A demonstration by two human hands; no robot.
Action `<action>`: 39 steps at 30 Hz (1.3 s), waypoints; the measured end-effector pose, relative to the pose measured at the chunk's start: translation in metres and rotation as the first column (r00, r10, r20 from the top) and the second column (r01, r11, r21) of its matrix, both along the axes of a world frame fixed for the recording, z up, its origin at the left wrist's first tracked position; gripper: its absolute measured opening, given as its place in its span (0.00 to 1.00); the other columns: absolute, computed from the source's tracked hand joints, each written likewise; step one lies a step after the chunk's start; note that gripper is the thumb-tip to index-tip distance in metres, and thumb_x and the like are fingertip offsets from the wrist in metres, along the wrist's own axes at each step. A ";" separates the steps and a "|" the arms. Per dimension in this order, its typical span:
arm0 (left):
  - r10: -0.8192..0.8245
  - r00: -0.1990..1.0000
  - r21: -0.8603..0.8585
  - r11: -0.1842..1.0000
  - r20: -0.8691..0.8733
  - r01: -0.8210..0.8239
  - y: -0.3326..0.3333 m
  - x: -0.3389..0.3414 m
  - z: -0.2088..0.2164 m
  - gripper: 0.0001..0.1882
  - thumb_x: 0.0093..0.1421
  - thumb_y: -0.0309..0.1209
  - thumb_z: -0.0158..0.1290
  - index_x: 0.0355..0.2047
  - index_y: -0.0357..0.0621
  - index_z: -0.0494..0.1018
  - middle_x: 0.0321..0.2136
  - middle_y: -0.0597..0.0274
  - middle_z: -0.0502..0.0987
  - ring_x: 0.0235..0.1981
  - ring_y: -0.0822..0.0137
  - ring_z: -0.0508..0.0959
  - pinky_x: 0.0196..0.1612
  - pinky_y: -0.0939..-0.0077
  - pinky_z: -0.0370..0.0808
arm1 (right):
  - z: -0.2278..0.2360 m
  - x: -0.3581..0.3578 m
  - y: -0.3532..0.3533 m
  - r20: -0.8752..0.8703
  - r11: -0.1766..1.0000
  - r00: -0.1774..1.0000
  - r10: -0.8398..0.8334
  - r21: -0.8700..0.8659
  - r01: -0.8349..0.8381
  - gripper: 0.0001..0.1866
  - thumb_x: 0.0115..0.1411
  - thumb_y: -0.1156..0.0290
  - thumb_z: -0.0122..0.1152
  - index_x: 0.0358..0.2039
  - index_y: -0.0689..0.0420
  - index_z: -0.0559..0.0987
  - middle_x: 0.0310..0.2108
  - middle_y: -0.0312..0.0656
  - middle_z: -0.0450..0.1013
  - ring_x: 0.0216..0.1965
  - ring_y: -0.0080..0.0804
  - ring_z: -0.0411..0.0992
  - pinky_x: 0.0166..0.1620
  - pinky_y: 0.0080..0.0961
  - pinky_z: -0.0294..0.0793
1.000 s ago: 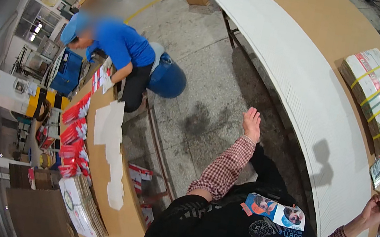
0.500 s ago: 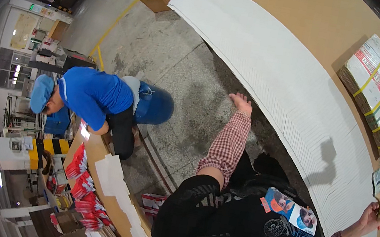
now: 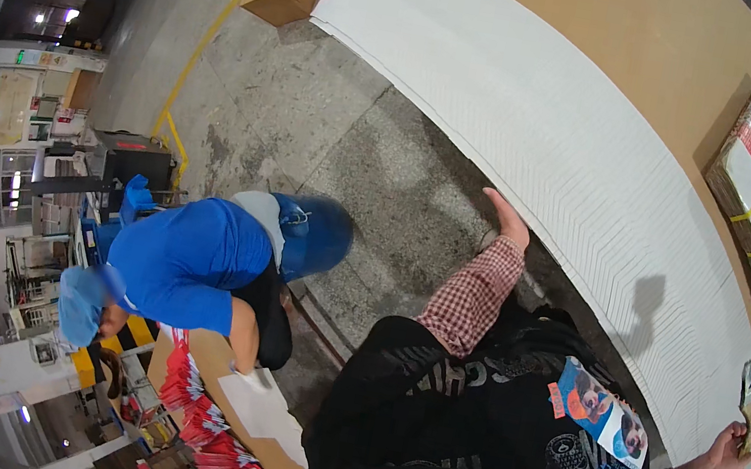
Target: Apply glue with a brush to the edges of stacked paper products to bond them.
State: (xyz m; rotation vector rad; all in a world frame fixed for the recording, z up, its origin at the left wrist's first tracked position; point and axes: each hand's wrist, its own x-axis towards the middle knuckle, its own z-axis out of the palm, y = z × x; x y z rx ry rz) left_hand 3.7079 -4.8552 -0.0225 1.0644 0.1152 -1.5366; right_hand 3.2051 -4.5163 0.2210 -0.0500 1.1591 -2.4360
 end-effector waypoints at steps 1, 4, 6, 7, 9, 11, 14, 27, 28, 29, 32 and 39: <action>-0.017 0.998 0.036 0.999 0.067 0.015 0.004 0.008 0.001 0.49 0.57 0.71 0.24 0.67 0.47 0.42 0.68 0.58 0.39 0.67 0.56 0.45 0.66 0.59 0.44 | 0.007 0.008 -0.002 -0.006 1.000 1.000 -0.004 0.010 0.004 0.29 0.69 0.53 0.31 0.50 0.69 0.66 0.58 0.58 0.60 0.35 0.38 0.58 0.37 0.33 0.60; -0.036 0.769 0.183 0.977 0.638 -0.106 0.000 0.067 -0.014 0.39 0.65 0.58 0.29 0.66 0.43 0.42 0.65 0.53 0.47 0.64 0.55 0.51 0.65 0.59 0.49 | 0.013 0.031 -0.007 0.027 0.997 1.000 0.010 -0.080 -0.007 0.26 0.69 0.56 0.36 0.49 0.70 0.67 0.57 0.57 0.61 0.36 0.36 0.59 0.37 0.32 0.60; 0.087 0.498 -0.128 0.991 0.863 0.049 -0.034 0.074 0.030 0.28 0.68 0.42 0.38 0.62 0.38 0.52 0.63 0.48 0.53 0.64 0.55 0.53 0.64 0.62 0.51 | 0.015 0.037 0.011 0.013 0.994 0.996 -0.091 -0.066 0.092 0.23 0.67 0.60 0.40 0.48 0.71 0.68 0.56 0.57 0.62 0.36 0.35 0.59 0.37 0.29 0.59; 0.077 0.435 -0.187 0.959 0.897 0.216 -0.054 0.086 0.040 0.25 0.66 0.37 0.42 0.59 0.38 0.56 0.61 0.48 0.56 0.62 0.54 0.56 0.63 0.61 0.53 | 0.021 0.055 -0.006 0.018 0.993 0.995 -0.098 -0.060 0.098 0.23 0.67 0.60 0.40 0.48 0.71 0.68 0.56 0.57 0.62 0.36 0.35 0.59 0.37 0.29 0.59; 0.063 0.242 -0.195 0.795 0.968 0.574 -0.104 0.099 0.043 0.21 0.63 0.31 0.47 0.55 0.39 0.62 0.57 0.50 0.61 0.60 0.52 0.59 0.61 0.60 0.57 | 0.037 0.102 -0.056 -0.034 0.960 0.967 -0.251 0.121 0.254 0.21 0.66 0.63 0.42 0.49 0.71 0.68 0.56 0.55 0.63 0.35 0.34 0.58 0.37 0.29 0.59; 0.192 -0.077 -0.051 0.587 0.978 0.808 -0.155 0.085 0.047 0.20 0.59 0.30 0.50 0.52 0.41 0.66 0.54 0.51 0.65 0.58 0.51 0.61 0.60 0.59 0.57 | 0.018 0.080 -0.029 -0.002 0.992 0.992 -0.124 0.029 0.124 0.21 0.66 0.64 0.43 0.49 0.70 0.68 0.55 0.54 0.63 0.35 0.34 0.58 0.37 0.29 0.59; 0.423 -0.365 0.128 0.492 0.830 0.861 -0.204 0.084 0.032 0.18 0.57 0.33 0.53 0.47 0.42 0.70 0.48 0.52 0.69 0.55 0.54 0.65 0.60 0.58 0.57 | 0.018 0.107 -0.032 0.017 0.997 0.999 -0.043 -0.064 0.044 0.19 0.65 0.67 0.45 0.49 0.70 0.68 0.55 0.53 0.62 0.35 0.34 0.58 0.37 0.30 0.59; 0.524 -0.390 0.280 0.280 0.757 0.918 -0.253 0.091 0.020 0.12 0.55 0.34 0.54 0.39 0.44 0.73 0.36 0.58 0.73 0.42 0.58 0.71 0.49 0.63 0.66 | -0.002 0.106 0.045 0.033 0.980 0.999 0.006 -0.201 0.001 0.29 0.70 0.54 0.28 0.50 0.70 0.65 0.56 0.55 0.60 0.35 0.34 0.56 0.37 0.33 0.58; 0.531 -0.400 0.290 0.281 0.747 0.915 -0.253 0.096 0.019 0.12 0.55 0.34 0.54 0.39 0.44 0.73 0.36 0.58 0.73 0.42 0.58 0.71 0.49 0.63 0.66 | -0.001 0.103 0.041 0.046 0.973 0.999 0.001 -0.231 0.010 0.29 0.70 0.53 0.28 0.49 0.70 0.65 0.55 0.55 0.61 0.34 0.34 0.56 0.37 0.33 0.58; 0.532 -0.392 0.270 0.295 0.751 0.917 -0.250 0.097 0.016 0.12 0.55 0.34 0.54 0.39 0.44 0.73 0.37 0.58 0.73 0.43 0.57 0.70 0.49 0.62 0.66 | 0.006 0.106 0.028 0.062 0.981 0.996 -0.057 -0.184 0.068 0.29 0.70 0.53 0.28 0.46 0.70 0.65 0.53 0.54 0.62 0.35 0.35 0.56 0.37 0.32 0.58; 0.497 -0.393 0.281 0.287 0.773 0.916 -0.248 0.097 0.019 0.13 0.56 0.33 0.53 0.41 0.43 0.72 0.40 0.56 0.72 0.46 0.56 0.69 0.51 0.61 0.65 | 0.002 0.100 0.020 0.008 0.954 0.997 0.076 -0.291 -0.071 0.28 0.69 0.53 0.30 0.45 0.70 0.66 0.52 0.54 0.63 0.35 0.36 0.55 0.37 0.32 0.58; 0.232 -0.202 -0.076 0.812 0.951 0.578 -0.157 0.107 0.039 0.31 0.65 0.40 0.42 0.64 0.40 0.49 0.66 0.48 0.45 0.67 0.51 0.43 0.67 0.56 0.43 | -0.003 0.085 0.001 -0.001 0.986 1.000 0.015 -0.167 -0.014 0.27 0.68 0.55 0.33 0.44 0.71 0.67 0.51 0.55 0.63 0.35 0.36 0.56 0.37 0.32 0.58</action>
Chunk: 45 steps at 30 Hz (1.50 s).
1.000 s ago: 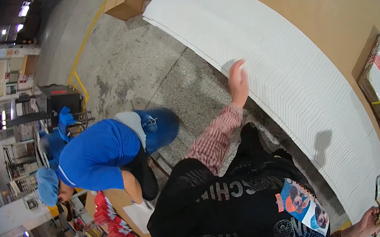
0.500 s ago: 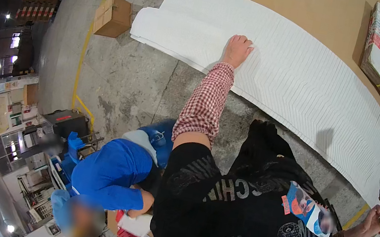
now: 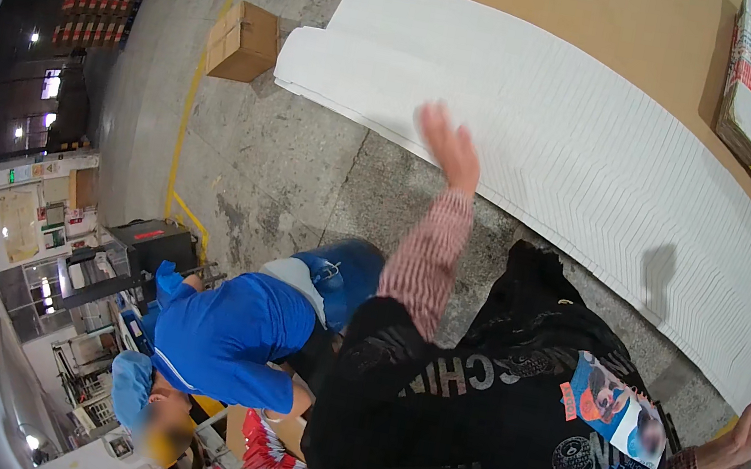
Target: Apply glue with a brush to the edges of stacked paper products to bond them.
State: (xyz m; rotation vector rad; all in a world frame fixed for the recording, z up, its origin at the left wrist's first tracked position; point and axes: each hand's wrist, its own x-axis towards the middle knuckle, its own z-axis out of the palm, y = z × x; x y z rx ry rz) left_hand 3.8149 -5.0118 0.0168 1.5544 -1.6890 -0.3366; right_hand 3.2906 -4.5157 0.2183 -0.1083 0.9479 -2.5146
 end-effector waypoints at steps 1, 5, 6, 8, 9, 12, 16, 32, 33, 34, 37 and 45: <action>0.188 0.960 0.036 0.982 -0.210 -0.184 0.026 0.006 -0.003 0.33 0.66 0.42 0.39 0.65 0.38 0.45 0.67 0.49 0.42 0.67 0.51 0.42 0.67 0.57 0.42 | -0.004 -0.002 -0.003 0.023 0.998 0.998 -0.054 0.033 0.053 0.27 0.68 0.55 0.33 0.44 0.71 0.67 0.52 0.56 0.62 0.35 0.37 0.56 0.37 0.32 0.58; 0.747 0.211 0.693 0.664 -0.630 -0.281 0.089 -0.004 -0.021 0.38 0.67 0.54 0.27 0.66 0.39 0.35 0.68 0.53 0.34 0.68 0.56 0.39 0.68 0.61 0.37 | -0.024 -0.039 -0.005 0.032 1.000 0.999 -0.003 0.009 0.003 0.27 0.68 0.55 0.33 0.46 0.70 0.68 0.55 0.57 0.61 0.35 0.37 0.57 0.37 0.33 0.58; 0.773 0.084 0.754 0.633 -0.629 -0.175 0.093 -0.006 -0.048 0.40 0.65 0.58 0.26 0.66 0.41 0.34 0.68 0.54 0.33 0.68 0.57 0.38 0.68 0.62 0.36 | -0.030 -0.051 -0.011 0.069 1.000 0.998 -0.009 0.004 0.009 0.27 0.68 0.55 0.33 0.47 0.69 0.67 0.56 0.57 0.60 0.36 0.38 0.58 0.37 0.33 0.58; 0.770 0.005 0.770 0.638 -0.638 0.009 0.091 -0.029 -0.050 0.44 0.63 0.63 0.25 0.67 0.44 0.32 0.68 0.56 0.31 0.68 0.58 0.37 0.68 0.62 0.36 | -0.034 -0.058 -0.034 0.076 0.999 0.996 0.035 -0.014 -0.034 0.27 0.68 0.54 0.33 0.47 0.69 0.67 0.56 0.57 0.61 0.36 0.38 0.58 0.37 0.33 0.58; 0.745 0.053 0.746 0.661 -0.665 0.080 0.089 -0.049 -0.036 0.45 0.62 0.64 0.25 0.67 0.45 0.32 0.68 0.57 0.31 0.68 0.58 0.37 0.67 0.62 0.36 | -0.033 -0.055 -0.043 0.076 0.999 0.996 0.041 -0.020 -0.040 0.27 0.68 0.54 0.33 0.47 0.69 0.67 0.56 0.57 0.61 0.36 0.38 0.58 0.37 0.33 0.58; 0.683 -0.033 0.676 0.728 -0.730 0.114 0.087 -0.048 -0.053 0.44 0.63 0.63 0.25 0.67 0.43 0.33 0.68 0.57 0.34 0.68 0.58 0.38 0.67 0.64 0.37 | -0.040 -0.054 -0.070 0.095 0.994 0.991 0.092 -0.075 -0.085 0.27 0.68 0.54 0.32 0.47 0.68 0.67 0.55 0.57 0.61 0.36 0.38 0.59 0.36 0.33 0.58; 0.768 -0.019 0.760 0.630 -0.641 -0.162 0.062 0.014 -0.099 0.42 0.64 0.60 0.27 0.66 0.39 0.41 0.67 0.53 0.41 0.67 0.56 0.45 0.67 0.65 0.42 | -0.051 -0.037 -0.103 0.128 1.000 0.991 -0.024 0.006 0.023 0.28 0.68 0.53 0.31 0.48 0.68 0.66 0.55 0.58 0.62 0.34 0.38 0.58 0.35 0.34 0.58; -0.355 0.733 0.165 0.933 0.580 0.321 -0.293 0.246 0.006 0.21 0.57 0.36 0.52 0.49 0.41 0.68 0.51 0.53 0.68 0.57 0.52 0.63 0.58 0.58 0.60 | -0.061 0.152 -0.188 0.076 0.990 0.989 -0.129 0.068 0.124 0.27 0.68 0.56 0.34 0.47 0.70 0.70 0.53 0.56 0.64 0.36 0.41 0.62 0.37 0.36 0.62; -0.449 0.705 0.291 0.893 0.548 0.343 -0.309 0.247 0.011 0.20 0.57 0.37 0.53 0.47 0.42 0.69 0.48 0.54 0.69 0.54 0.53 0.65 0.56 0.58 0.61 | -0.058 0.163 -0.191 0.138 0.999 0.990 -0.040 -0.015 0.043 0.26 0.68 0.57 0.35 0.48 0.70 0.70 0.54 0.55 0.63 0.36 0.40 0.62 0.38 0.35 0.62; -0.545 0.666 0.410 0.834 0.509 0.369 -0.328 0.246 0.011 0.19 0.56 0.39 0.54 0.45 0.43 0.70 0.46 0.55 0.71 0.51 0.54 0.68 0.54 0.58 0.63 | -0.049 0.182 -0.203 0.184 0.998 0.980 -0.069 0.021 0.067 0.25 0.68 0.57 0.36 0.46 0.69 0.70 0.53 0.55 0.63 0.36 0.38 0.61 0.37 0.33 0.61; -0.622 0.655 0.452 0.776 0.430 0.440 -0.358 0.259 0.005 0.17 0.55 0.40 0.55 0.41 0.44 0.73 0.40 0.56 0.73 0.46 0.56 0.70 0.53 0.59 0.63 | -0.011 0.244 -0.245 0.132 0.995 0.991 0.008 -0.102 0.005 0.24 0.67 0.57 0.37 0.43 0.70 0.69 0.52 0.56 0.64 0.34 0.37 0.59 0.37 0.33 0.60; -0.668 0.593 0.279 0.736 0.450 0.617 -0.368 0.254 -0.011 0.15 0.55 0.42 0.56 0.36 0.45 0.76 0.36 0.58 0.73 0.43 0.57 0.71 0.47 0.63 0.68 | 0.017 0.301 -0.232 0.065 0.994 0.992 -0.107 -0.018 0.108 0.22 0.67 0.61 0.37 0.43 0.71 0.67 0.52 0.55 0.63 0.34 0.35 0.57 0.36 0.31 0.58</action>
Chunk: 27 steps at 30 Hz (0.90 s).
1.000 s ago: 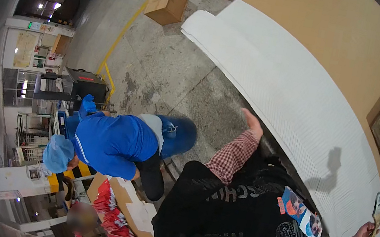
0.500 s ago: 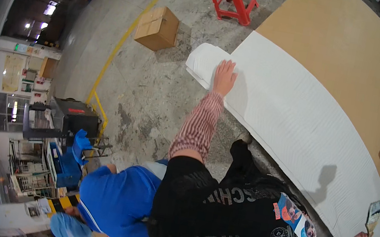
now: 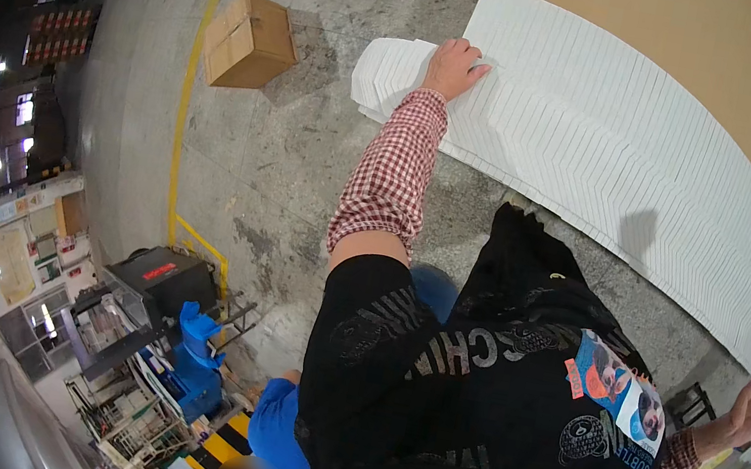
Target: Apply glue with a brush to the edges of stacked paper products to bond them.
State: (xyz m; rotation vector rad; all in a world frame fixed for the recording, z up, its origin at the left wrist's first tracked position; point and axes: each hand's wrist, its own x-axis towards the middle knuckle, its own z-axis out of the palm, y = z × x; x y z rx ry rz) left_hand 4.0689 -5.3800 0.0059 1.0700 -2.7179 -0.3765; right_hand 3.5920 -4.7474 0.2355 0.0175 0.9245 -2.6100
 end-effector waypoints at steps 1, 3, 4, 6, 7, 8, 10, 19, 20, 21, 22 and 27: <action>-0.013 1.000 -0.001 1.000 -0.002 0.013 0.001 -0.002 0.004 0.15 0.55 0.42 0.56 0.36 0.45 0.76 0.36 0.58 0.73 0.43 0.57 0.71 0.47 0.63 0.68 | 0.005 0.002 0.001 -0.012 0.999 0.999 -0.030 0.022 0.030 0.22 0.67 0.61 0.37 0.43 0.71 0.67 0.52 0.55 0.62 0.34 0.34 0.57 0.36 0.31 0.58; 0.053 0.995 0.064 0.997 -0.081 -0.048 0.002 -0.002 0.011 0.14 0.55 0.41 0.56 0.36 0.44 0.76 0.36 0.58 0.74 0.43 0.57 0.71 0.47 0.64 0.69 | 0.004 -0.005 0.013 -0.050 1.000 0.999 -0.005 0.003 0.005 0.24 0.67 0.60 0.35 0.47 0.72 0.66 0.54 0.54 0.61 0.34 0.34 0.56 0.36 0.31 0.58; 0.043 0.996 0.057 0.998 -0.082 -0.039 0.002 0.001 0.009 0.14 0.55 0.41 0.56 0.36 0.44 0.76 0.36 0.58 0.74 0.43 0.57 0.71 0.47 0.64 0.69 | -0.001 -0.007 0.014 -0.050 1.000 0.999 -0.014 -0.004 0.014 0.24 0.67 0.60 0.35 0.47 0.72 0.66 0.54 0.54 0.61 0.34 0.34 0.56 0.36 0.31 0.58; 0.033 0.997 0.052 0.998 -0.072 -0.029 0.002 0.006 0.006 0.14 0.55 0.39 0.56 0.36 0.44 0.76 0.36 0.59 0.73 0.43 0.57 0.70 0.47 0.65 0.69 | -0.009 -0.010 0.013 -0.065 0.997 0.996 0.068 -0.019 -0.069 0.26 0.68 0.58 0.34 0.48 0.71 0.66 0.54 0.54 0.61 0.34 0.34 0.57 0.37 0.31 0.58; 0.018 0.997 0.054 0.998 -0.070 -0.014 0.005 0.004 0.007 0.14 0.55 0.39 0.56 0.36 0.44 0.76 0.36 0.59 0.73 0.43 0.57 0.70 0.47 0.65 0.69 | -0.010 -0.009 0.015 -0.070 0.996 0.995 0.075 -0.045 -0.078 0.26 0.68 0.57 0.33 0.49 0.71 0.66 0.53 0.54 0.62 0.36 0.34 0.58 0.38 0.31 0.59; 0.018 0.995 0.046 0.999 -0.103 -0.014 0.008 0.002 0.007 0.13 0.55 0.39 0.56 0.36 0.44 0.76 0.36 0.58 0.73 0.43 0.57 0.70 0.46 0.65 0.69 | -0.012 -0.008 0.017 -0.066 0.997 0.996 0.060 -0.043 -0.063 0.26 0.68 0.57 0.33 0.49 0.71 0.66 0.53 0.54 0.62 0.36 0.34 0.58 0.38 0.31 0.59; 0.010 0.991 0.036 0.999 -0.130 -0.006 0.012 -0.001 0.008 0.13 0.55 0.38 0.56 0.36 0.43 0.76 0.36 0.58 0.73 0.43 0.57 0.70 0.46 0.65 0.69 | -0.014 -0.006 0.015 -0.085 0.997 0.996 0.034 -0.060 -0.039 0.26 0.68 0.57 0.33 0.49 0.70 0.67 0.54 0.55 0.62 0.37 0.36 0.59 0.38 0.32 0.59; -0.102 0.970 0.066 0.991 -0.220 0.119 0.023 -0.026 0.035 0.13 0.54 0.36 0.57 0.36 0.44 0.75 0.35 0.58 0.73 0.42 0.57 0.71 0.45 0.64 0.68 | -0.007 0.026 0.000 -0.165 0.993 0.980 0.113 -0.022 -0.118 0.24 0.68 0.59 0.35 0.45 0.72 0.67 0.50 0.56 0.65 0.35 0.37 0.58 0.38 0.33 0.59; -0.162 0.943 -0.026 0.986 -0.289 0.162 0.028 -0.040 0.041 0.13 0.54 0.36 0.57 0.37 0.44 0.75 0.35 0.57 0.74 0.41 0.57 0.71 0.45 0.64 0.69 | -0.001 0.037 -0.009 -0.169 0.995 0.981 0.096 -0.012 -0.099 0.24 0.68 0.59 0.35 0.45 0.72 0.67 0.50 0.56 0.65 0.35 0.37 0.58 0.38 0.33 0.59; -0.226 0.907 -0.121 0.973 -0.355 0.195 0.032 -0.058 0.047 0.13 0.54 0.36 0.57 0.38 0.44 0.75 0.35 0.57 0.74 0.41 0.56 0.72 0.44 0.65 0.69 | 0.004 0.046 -0.015 -0.113 0.999 0.993 0.038 -0.015 -0.040 0.24 0.68 0.59 0.34 0.45 0.72 0.66 0.50 0.56 0.64 0.34 0.37 0.58 0.38 0.33 0.59; -0.234 0.902 -0.108 0.972 -0.364 0.209 0.046 -0.075 0.045 0.13 0.54 0.36 0.57 0.38 0.44 0.75 0.35 0.57 0.74 0.41 0.56 0.72 0.44 0.65 0.69 | 0.002 0.053 -0.016 -0.057 1.000 0.998 -0.015 -0.011 0.015 0.23 0.68 0.60 0.34 0.45 0.71 0.66 0.50 0.56 0.64 0.34 0.37 0.58 0.38 0.34 0.59; -0.408 0.846 0.084 0.884 -0.343 0.460 0.100 -0.146 0.045 0.13 0.52 0.35 0.58 0.36 0.44 0.75 0.34 0.59 0.72 0.40 0.59 0.70 0.43 0.64 0.68 | 0.021 0.080 -0.038 -0.005 0.996 0.997 -0.081 0.022 0.081 0.22 0.69 0.61 0.33 0.43 0.70 0.66 0.53 0.60 0.62 0.35 0.37 0.58 0.38 0.35 0.59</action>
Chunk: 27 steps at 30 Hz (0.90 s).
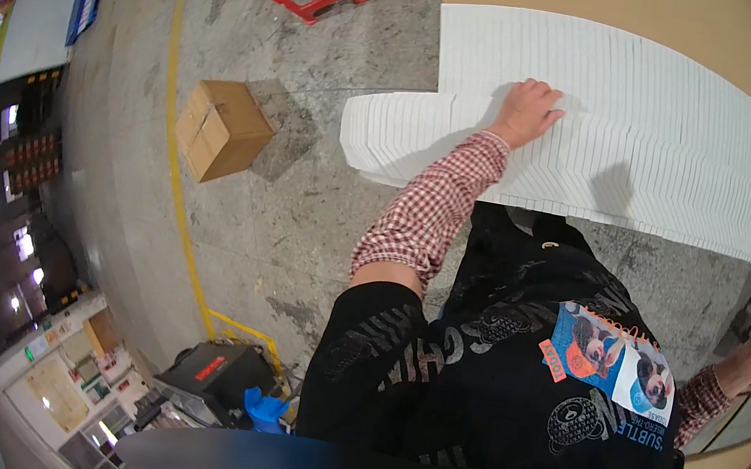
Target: Apply glue with a brush to the edges of stacked paper products to bond them.
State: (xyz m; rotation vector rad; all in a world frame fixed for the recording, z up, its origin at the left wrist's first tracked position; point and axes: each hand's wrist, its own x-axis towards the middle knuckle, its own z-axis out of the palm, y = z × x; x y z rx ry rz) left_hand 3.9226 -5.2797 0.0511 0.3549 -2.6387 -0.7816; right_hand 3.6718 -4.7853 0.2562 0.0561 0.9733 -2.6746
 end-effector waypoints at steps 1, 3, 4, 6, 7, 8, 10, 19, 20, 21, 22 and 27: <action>-0.021 1.000 0.007 1.000 -0.005 0.021 0.009 -0.009 0.000 0.13 0.52 0.35 0.58 0.36 0.44 0.75 0.34 0.59 0.72 0.40 0.59 0.70 0.43 0.64 0.68 | 0.002 0.005 0.002 -0.005 1.000 1.000 -0.021 0.007 0.021 0.22 0.69 0.61 0.33 0.43 0.70 0.66 0.53 0.60 0.62 0.35 0.37 0.58 0.38 0.35 0.59; -0.015 0.995 0.011 1.000 0.095 0.014 0.023 -0.019 0.002 0.11 0.51 0.34 0.59 0.31 0.42 0.75 0.31 0.59 0.71 0.38 0.59 0.69 0.41 0.64 0.67 | 0.005 0.016 0.009 -0.033 0.997 0.996 -0.081 -0.006 0.081 0.22 0.70 0.60 0.32 0.44 0.69 0.65 0.53 0.60 0.62 0.35 0.36 0.57 0.38 0.34 0.59; -0.034 0.995 0.012 0.999 0.091 0.033 0.026 -0.022 0.001 0.11 0.51 0.34 0.59 0.31 0.42 0.75 0.31 0.59 0.71 0.38 0.59 0.69 0.41 0.64 0.67 | 0.004 0.020 0.012 -0.055 0.994 0.993 -0.106 -0.002 0.106 0.22 0.69 0.60 0.32 0.44 0.69 0.65 0.54 0.59 0.61 0.35 0.37 0.57 0.38 0.33 0.59; 0.065 0.994 -0.033 0.997 0.085 -0.062 0.028 -0.024 0.000 0.10 0.51 0.34 0.59 0.28 0.41 0.74 0.29 0.59 0.70 0.35 0.59 0.69 0.39 0.64 0.68 | 0.002 0.028 0.017 -0.071 0.992 0.990 -0.123 -0.007 0.123 0.22 0.69 0.60 0.32 0.44 0.69 0.65 0.55 0.59 0.61 0.35 0.37 0.57 0.38 0.33 0.59; 0.046 0.995 -0.034 0.998 0.083 -0.043 0.030 -0.024 -0.001 0.10 0.51 0.34 0.59 0.28 0.41 0.74 0.29 0.59 0.70 0.35 0.59 0.69 0.39 0.64 0.68 | 0.001 0.032 0.021 -0.085 0.992 0.989 -0.123 -0.010 0.123 0.22 0.69 0.59 0.32 0.44 0.68 0.65 0.55 0.59 0.60 0.35 0.37 0.57 0.38 0.33 0.59; 0.049 0.994 -0.064 0.997 0.096 -0.043 0.030 -0.022 -0.001 0.10 0.51 0.34 0.59 0.30 0.41 0.75 0.29 0.59 0.70 0.35 0.59 0.69 0.38 0.65 0.68 | 0.000 0.037 0.024 -0.086 0.990 0.986 -0.142 -0.011 0.142 0.22 0.69 0.59 0.32 0.44 0.68 0.65 0.55 0.59 0.60 0.35 0.37 0.57 0.38 0.33 0.59; 0.040 0.993 -0.096 0.995 0.109 -0.029 0.030 -0.020 -0.003 0.11 0.51 0.34 0.59 0.32 0.41 0.75 0.29 0.58 0.71 0.34 0.59 0.69 0.38 0.66 0.69 | -0.002 0.045 0.029 -0.012 0.978 0.978 -0.207 0.013 0.207 0.21 0.69 0.59 0.34 0.44 0.68 0.65 0.56 0.57 0.60 0.35 0.36 0.57 0.38 0.33 0.59; -0.001 0.994 -0.099 0.995 0.111 0.012 0.024 -0.023 -0.003 0.12 0.52 0.35 0.58 0.34 0.42 0.75 0.29 0.58 0.71 0.35 0.59 0.69 0.38 0.66 0.68 | -0.012 0.059 0.038 0.000 0.965 0.967 -0.256 -0.066 0.255 0.20 0.66 0.60 0.39 0.44 0.67 0.67 0.55 0.57 0.61 0.36 0.38 0.58 0.38 0.32 0.60; 0.023 0.997 -0.087 0.996 0.075 -0.016 0.027 -0.027 0.000 0.13 0.52 0.35 0.58 0.36 0.42 0.75 0.30 0.58 0.72 0.36 0.59 0.70 0.39 0.65 0.68 | -0.011 0.062 0.033 0.027 0.957 0.957 -0.287 -0.034 0.288 0.21 0.66 0.60 0.39 0.44 0.67 0.67 0.54 0.57 0.62 0.36 0.38 0.58 0.38 0.33 0.60; 0.047 0.998 -0.072 0.996 0.039 -0.044 0.031 -0.033 0.004 0.13 0.53 0.35 0.58 0.37 0.42 0.75 0.31 0.58 0.72 0.37 0.58 0.70 0.40 0.64 0.67 | -0.011 0.064 0.031 0.052 0.948 0.946 -0.319 -0.001 0.320 0.21 0.66 0.60 0.38 0.45 0.67 0.67 0.53 0.57 0.62 0.36 0.38 0.58 0.38 0.33 0.60; 0.040 0.999 -0.068 0.997 0.033 -0.038 0.035 -0.041 0.005 0.13 0.53 0.35 0.58 0.37 0.42 0.75 0.31 0.58 0.72 0.37 0.58 0.70 0.40 0.64 0.67 | -0.013 0.066 0.028 0.058 0.961 0.961 -0.270 -0.051 0.273 0.21 0.66 0.59 0.38 0.45 0.67 0.67 0.51 0.58 0.63 0.36 0.38 0.59 0.37 0.33 0.61; -0.139 0.987 -0.022 0.990 0.077 0.141 0.065 -0.085 0.003 0.14 0.54 0.36 0.57 0.38 0.41 0.74 0.33 0.58 0.72 0.38 0.58 0.69 0.41 0.64 0.67 | -0.006 0.073 0.016 0.052 0.960 0.960 -0.276 -0.037 0.278 0.22 0.67 0.57 0.36 0.44 0.67 0.67 0.51 0.58 0.63 0.35 0.39 0.60 0.37 0.33 0.62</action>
